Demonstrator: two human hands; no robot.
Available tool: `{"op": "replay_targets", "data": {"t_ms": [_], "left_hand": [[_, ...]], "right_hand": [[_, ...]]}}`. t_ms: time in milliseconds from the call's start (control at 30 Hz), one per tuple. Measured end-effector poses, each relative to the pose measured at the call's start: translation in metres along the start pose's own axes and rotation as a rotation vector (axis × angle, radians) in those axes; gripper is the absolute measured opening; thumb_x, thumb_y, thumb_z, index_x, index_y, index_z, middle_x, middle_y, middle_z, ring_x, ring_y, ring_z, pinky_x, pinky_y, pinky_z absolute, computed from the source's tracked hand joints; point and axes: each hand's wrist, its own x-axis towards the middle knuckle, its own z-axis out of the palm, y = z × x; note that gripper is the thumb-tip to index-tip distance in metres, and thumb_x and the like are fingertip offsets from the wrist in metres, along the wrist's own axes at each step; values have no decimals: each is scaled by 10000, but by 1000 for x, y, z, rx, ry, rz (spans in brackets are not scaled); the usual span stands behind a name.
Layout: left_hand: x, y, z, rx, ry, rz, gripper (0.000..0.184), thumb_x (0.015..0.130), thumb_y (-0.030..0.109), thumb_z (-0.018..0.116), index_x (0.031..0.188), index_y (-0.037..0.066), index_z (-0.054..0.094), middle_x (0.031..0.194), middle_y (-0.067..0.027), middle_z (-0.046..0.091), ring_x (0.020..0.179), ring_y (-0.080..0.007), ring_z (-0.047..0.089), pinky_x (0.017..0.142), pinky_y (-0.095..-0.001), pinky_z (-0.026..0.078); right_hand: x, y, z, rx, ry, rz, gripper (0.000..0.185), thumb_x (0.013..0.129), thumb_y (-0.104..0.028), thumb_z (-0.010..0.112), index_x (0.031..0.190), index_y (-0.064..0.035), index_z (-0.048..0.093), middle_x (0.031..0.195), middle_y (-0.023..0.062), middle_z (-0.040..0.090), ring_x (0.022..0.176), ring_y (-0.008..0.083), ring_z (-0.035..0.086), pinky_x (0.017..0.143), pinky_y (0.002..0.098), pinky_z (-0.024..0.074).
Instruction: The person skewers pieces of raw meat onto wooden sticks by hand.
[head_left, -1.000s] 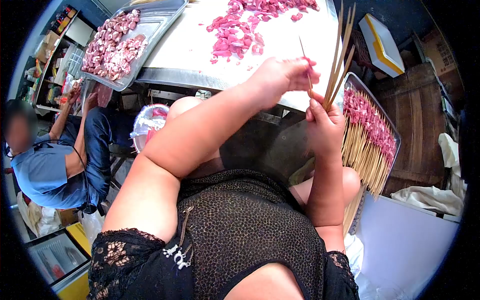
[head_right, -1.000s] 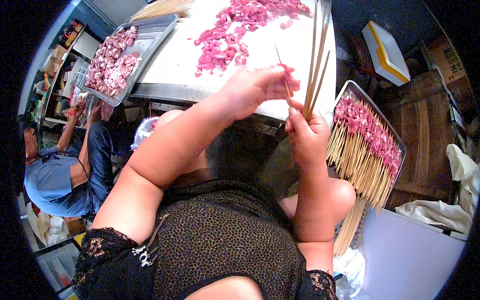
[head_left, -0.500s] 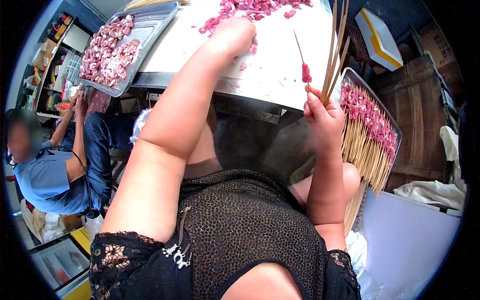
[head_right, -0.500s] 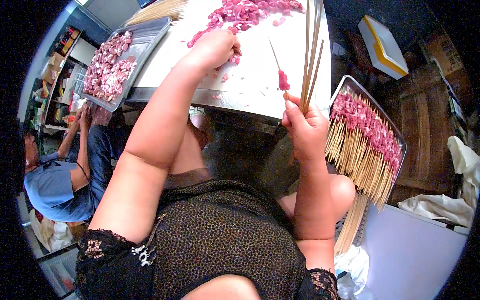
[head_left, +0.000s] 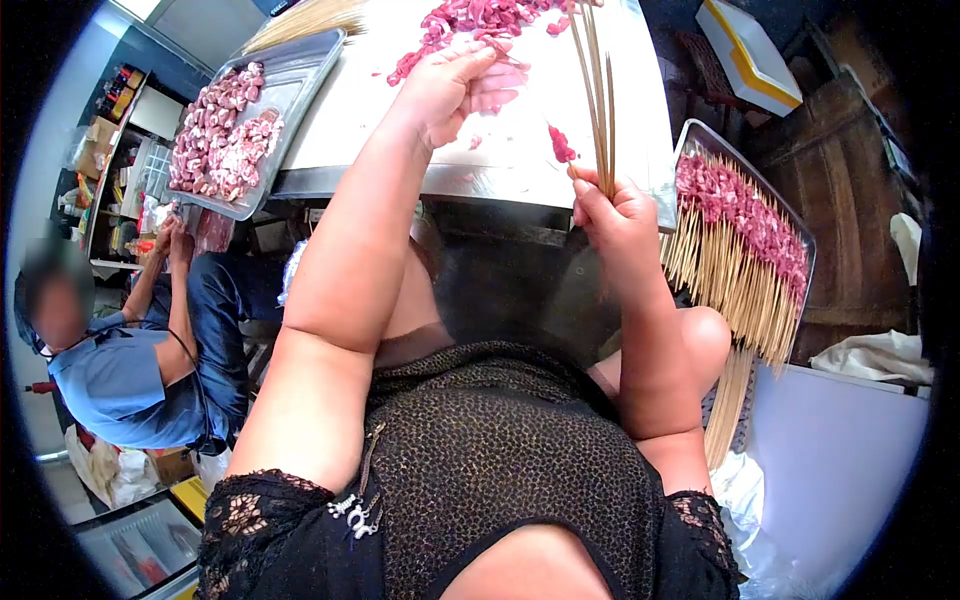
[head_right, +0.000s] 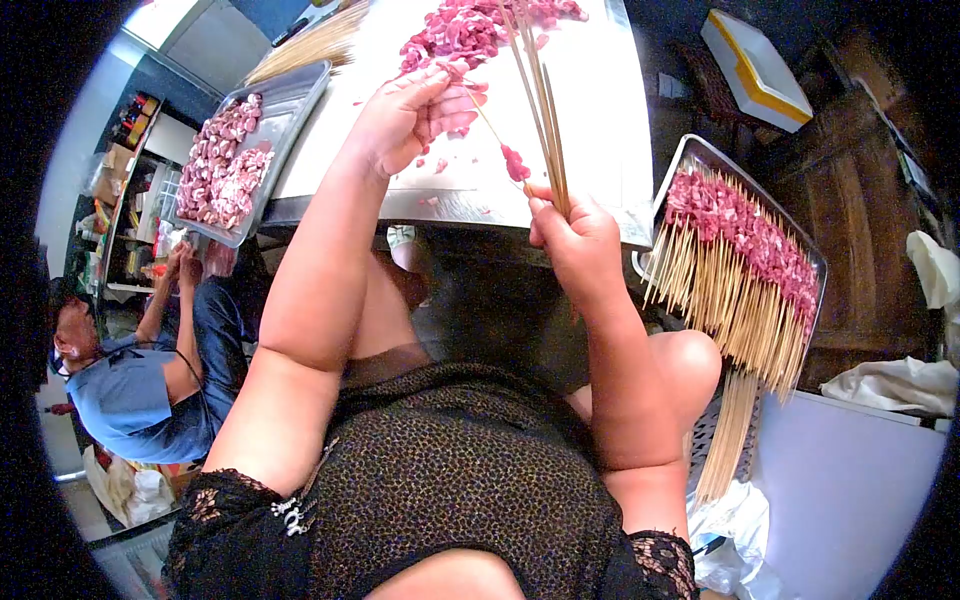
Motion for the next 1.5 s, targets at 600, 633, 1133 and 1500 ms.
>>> {"op": "replay_targets", "data": {"t_ms": [600,633,1133,1500], "left_hand": [[-7,-2,19,-60,7,60,251,919,172,496,1077,-20,531,1028,-220,608,942,-268,628,803,-336,541],[-7,-2,19,-67,-4,61,252,919,174,497,1077,-20,530,1033,-219,607,947,-269,627,806,-335,539],[-9,-10,20,-143,-69,2,249,911,167,510,1072,-21,530,1034,-219,607,948,-283,624,818,-357,534],[-19,-28,39,-209,-97,-80,253,909,181,512,1069,-14,537,1064,-199,600,1007,-284,593,865,-399,497]], "right_hand": [[-9,-7,-5,-32,10,-34,217,884,-122,543,1062,-9,595,648,-38,509,519,10,384,465,161,275],[-9,-6,-6,-40,10,-44,217,884,-123,542,1061,-9,596,646,-38,509,516,10,383,463,159,273],[-8,-8,-5,-112,37,-41,214,876,-106,548,1050,0,610,629,-31,514,529,23,414,486,171,307],[-3,-4,-2,-111,85,-90,196,866,-93,559,1021,9,624,637,-17,540,563,41,473,528,186,377]]}}
